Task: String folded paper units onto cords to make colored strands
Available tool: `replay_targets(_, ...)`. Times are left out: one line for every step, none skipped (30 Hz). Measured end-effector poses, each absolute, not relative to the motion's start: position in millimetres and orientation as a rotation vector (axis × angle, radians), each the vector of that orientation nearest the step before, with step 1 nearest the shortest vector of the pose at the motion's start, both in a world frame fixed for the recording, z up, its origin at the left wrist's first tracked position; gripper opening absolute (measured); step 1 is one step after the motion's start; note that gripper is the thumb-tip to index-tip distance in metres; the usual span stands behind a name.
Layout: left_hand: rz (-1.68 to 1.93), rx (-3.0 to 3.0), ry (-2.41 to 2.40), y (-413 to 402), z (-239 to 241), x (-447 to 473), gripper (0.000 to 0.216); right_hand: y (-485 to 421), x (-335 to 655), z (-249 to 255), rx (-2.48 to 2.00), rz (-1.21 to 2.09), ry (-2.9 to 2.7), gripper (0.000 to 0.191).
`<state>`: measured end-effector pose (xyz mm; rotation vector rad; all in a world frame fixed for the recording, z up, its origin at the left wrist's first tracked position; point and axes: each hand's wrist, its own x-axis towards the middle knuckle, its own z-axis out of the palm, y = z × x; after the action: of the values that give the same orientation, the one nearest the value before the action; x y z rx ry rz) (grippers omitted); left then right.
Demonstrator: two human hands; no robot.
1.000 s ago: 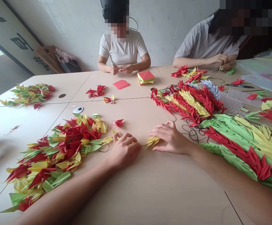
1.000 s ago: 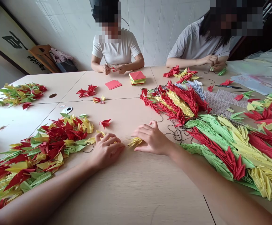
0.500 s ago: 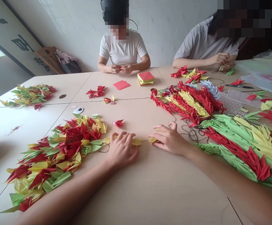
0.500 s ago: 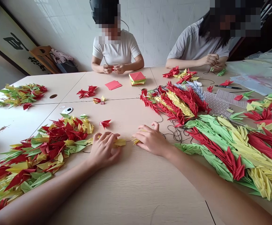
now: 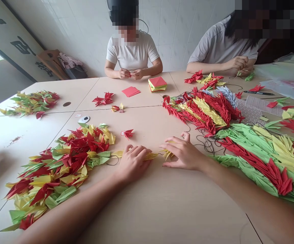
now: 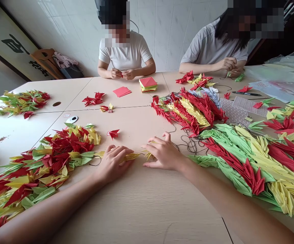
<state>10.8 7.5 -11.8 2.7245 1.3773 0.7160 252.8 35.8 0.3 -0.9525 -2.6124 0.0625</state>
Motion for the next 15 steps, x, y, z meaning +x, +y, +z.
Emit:
replay_targets(0.714, 2.725, 1.367, 7.5, -12.3, 10.8, 0.016, 35.0, 252.0, 0.9, -0.945, 0.063, -2.608, 0.047)
replay_targets(0.714, 2.728, 1.357, 7.5, -12.9, 10.9, 0.017, 34.1, 250.9, 1.4, -0.938, 0.061, -2.6, 0.045)
replay_targets(0.716, 2.733, 1.345, 7.5, -13.4, 10.9, 0.017, 33.1, 249.7, 1.9, -0.932, 0.059, -2.591, 0.043)
replay_targets(0.719, 2.739, 1.335, 7.5, -13.9, 11.0, 0.017, 32.1, 248.4, 2.1, -0.928, 0.061, -2.58, 0.041)
replay_targets(0.727, 2.746, 1.322, 7.6, -14.3, 11.1, 0.017, 31.0, 246.8, 2.1, -0.925, 0.069, -2.568, 0.039)
replay_targets(0.738, 2.752, 1.306, 7.7, -14.8, 11.3, 0.018, 29.9, 245.1, 1.8, -0.924, 0.087, -2.557, 0.037)
replay_targets(0.751, 2.756, 1.288, 7.8, -15.2, 11.5, 0.018, 28.9, 243.4, 1.0, -0.926, 0.11, -2.546, 0.034)
replay_targets(0.759, 2.759, 1.27, 8.0, -15.5, 11.7, 0.018, 28.0, 241.6, -0.1, -0.929, 0.137, -2.535, 0.029)
replay_targets(0.765, 2.762, 1.251, 8.1, -15.6, 11.8, 0.018, 27.1, 240.1, -1.5, -0.933, 0.161, -2.523, 0.023)
replay_targets(0.771, 2.763, 1.233, 8.3, -15.7, 11.7, 0.018, 26.5, 238.7, -3.1, -0.935, 0.181, -2.511, 0.018)
replay_targets(0.777, 2.761, 1.219, 8.4, -15.7, 11.6, 0.018, 26.1, 237.7, -4.5, -0.934, 0.196, -2.501, 0.015)
replay_targets(0.782, 2.757, 1.208, 8.5, -15.7, 11.3, 0.018, 25.9, 237.1, -5.6, -0.933, 0.207, -2.494, 0.014)
replay_targets(0.784, 2.752, 1.198, 8.5, -15.6, 11.0, 0.019, 25.9, 236.8, -6.2, -0.931, 0.214, -2.488, 0.014)
replay_targets(0.782, 2.743, 1.191, 8.6, -15.6, 10.5, 0.02, 26.0, 237.0, -6.2, -0.93, 0.218, -2.484, 0.014)
replay_targets(0.778, 2.733, 1.187, 8.6, -15.7, 10.0, 0.02, 26.2, 237.5, -5.6, -0.929, 0.215, -2.477, 0.013)
